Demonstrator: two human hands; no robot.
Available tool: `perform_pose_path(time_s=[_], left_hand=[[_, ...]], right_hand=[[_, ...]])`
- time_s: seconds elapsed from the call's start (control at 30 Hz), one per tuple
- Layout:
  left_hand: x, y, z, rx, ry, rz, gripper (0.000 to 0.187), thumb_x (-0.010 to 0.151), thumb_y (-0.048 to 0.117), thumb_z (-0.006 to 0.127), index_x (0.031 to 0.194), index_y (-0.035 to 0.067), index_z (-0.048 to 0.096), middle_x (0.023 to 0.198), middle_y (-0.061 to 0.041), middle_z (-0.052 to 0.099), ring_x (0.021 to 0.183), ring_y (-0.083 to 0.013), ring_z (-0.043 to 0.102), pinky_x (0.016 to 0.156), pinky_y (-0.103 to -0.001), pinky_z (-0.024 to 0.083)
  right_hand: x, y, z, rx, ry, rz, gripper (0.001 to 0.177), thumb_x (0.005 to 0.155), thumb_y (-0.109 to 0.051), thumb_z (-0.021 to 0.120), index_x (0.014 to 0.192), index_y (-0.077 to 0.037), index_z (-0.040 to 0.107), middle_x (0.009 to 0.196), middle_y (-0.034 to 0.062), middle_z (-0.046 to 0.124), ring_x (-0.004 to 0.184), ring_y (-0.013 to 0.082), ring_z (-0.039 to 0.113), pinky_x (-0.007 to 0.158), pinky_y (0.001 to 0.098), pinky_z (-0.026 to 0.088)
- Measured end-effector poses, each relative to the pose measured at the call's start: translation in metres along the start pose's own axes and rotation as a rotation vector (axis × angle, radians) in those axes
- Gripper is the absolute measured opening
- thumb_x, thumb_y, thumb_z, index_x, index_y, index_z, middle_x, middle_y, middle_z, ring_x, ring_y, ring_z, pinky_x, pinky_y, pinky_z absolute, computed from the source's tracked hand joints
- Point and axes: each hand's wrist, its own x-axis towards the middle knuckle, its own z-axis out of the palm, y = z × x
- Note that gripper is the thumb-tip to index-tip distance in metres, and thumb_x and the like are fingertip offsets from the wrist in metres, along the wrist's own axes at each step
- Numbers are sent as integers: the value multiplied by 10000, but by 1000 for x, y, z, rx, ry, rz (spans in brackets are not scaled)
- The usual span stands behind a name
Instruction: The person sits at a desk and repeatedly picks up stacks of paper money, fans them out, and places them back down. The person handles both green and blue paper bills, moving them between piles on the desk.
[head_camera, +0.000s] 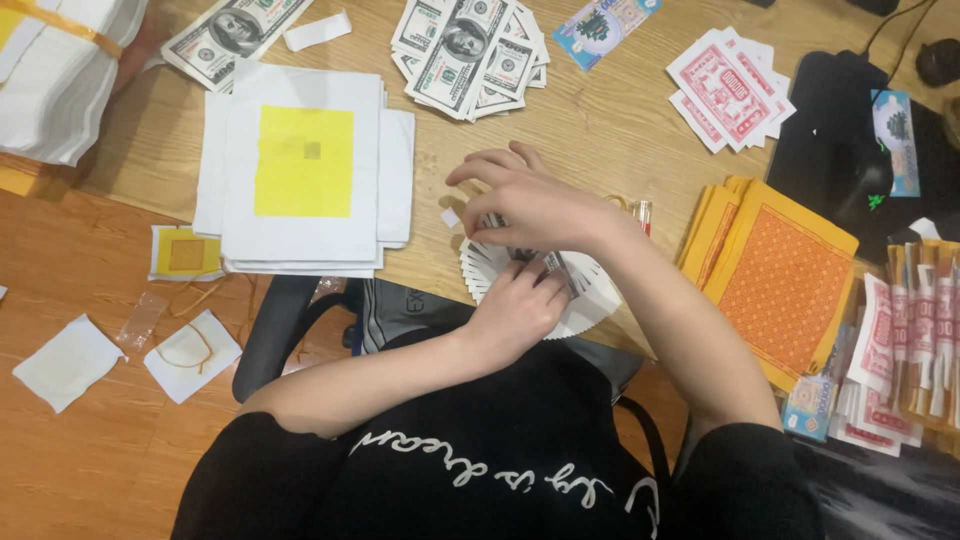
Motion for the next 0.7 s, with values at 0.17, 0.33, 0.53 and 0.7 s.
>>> perform_pose_path(time_s=[0.17, 0.33, 0.53, 0.7], left_hand=[[-10, 3, 17, 24, 40, 13, 94, 891, 47, 559, 912, 64, 649, 862, -105, 587, 900, -301, 587, 771, -404, 456], [-7, 3, 14, -7, 88, 26, 118, 936, 57, 518, 888, 41, 625, 858, -114, 561, 878, -306, 584, 782, -391, 449], [12, -36, -15, -338, 424, -251, 389, 872, 294, 705, 1154, 89, 534, 1068, -39, 516, 1042, -229, 505, 886, -362, 408], [48, -45, -61, -1337, 35, -568, 751, 896, 337, 671, 1432, -43, 306, 1385, -290, 420, 1283, -426, 450, 1082, -540, 370]], right_hand=[[-10, 10, -7, 22, -29, 18, 66, 870, -298, 682, 857, -233, 684, 975, -28, 669, 1225, 218, 536, 1132, 654, 140], [-18, 17, -13, 30, -78, 126, 408, 815, -129, 716, 1201, -160, 587, 1044, 92, 690, 1159, 297, 563, 1113, 682, 126], [-52, 4, -57, 240, 0, 121, 432, 815, -78, 672, 1232, -117, 568, 962, 151, 696, 1081, 372, 610, 1117, 653, 213], [-86, -7, -78, 349, 190, 137, 505, 788, -58, 716, 1268, -133, 577, 968, 143, 700, 1019, 380, 637, 986, 583, 399]])
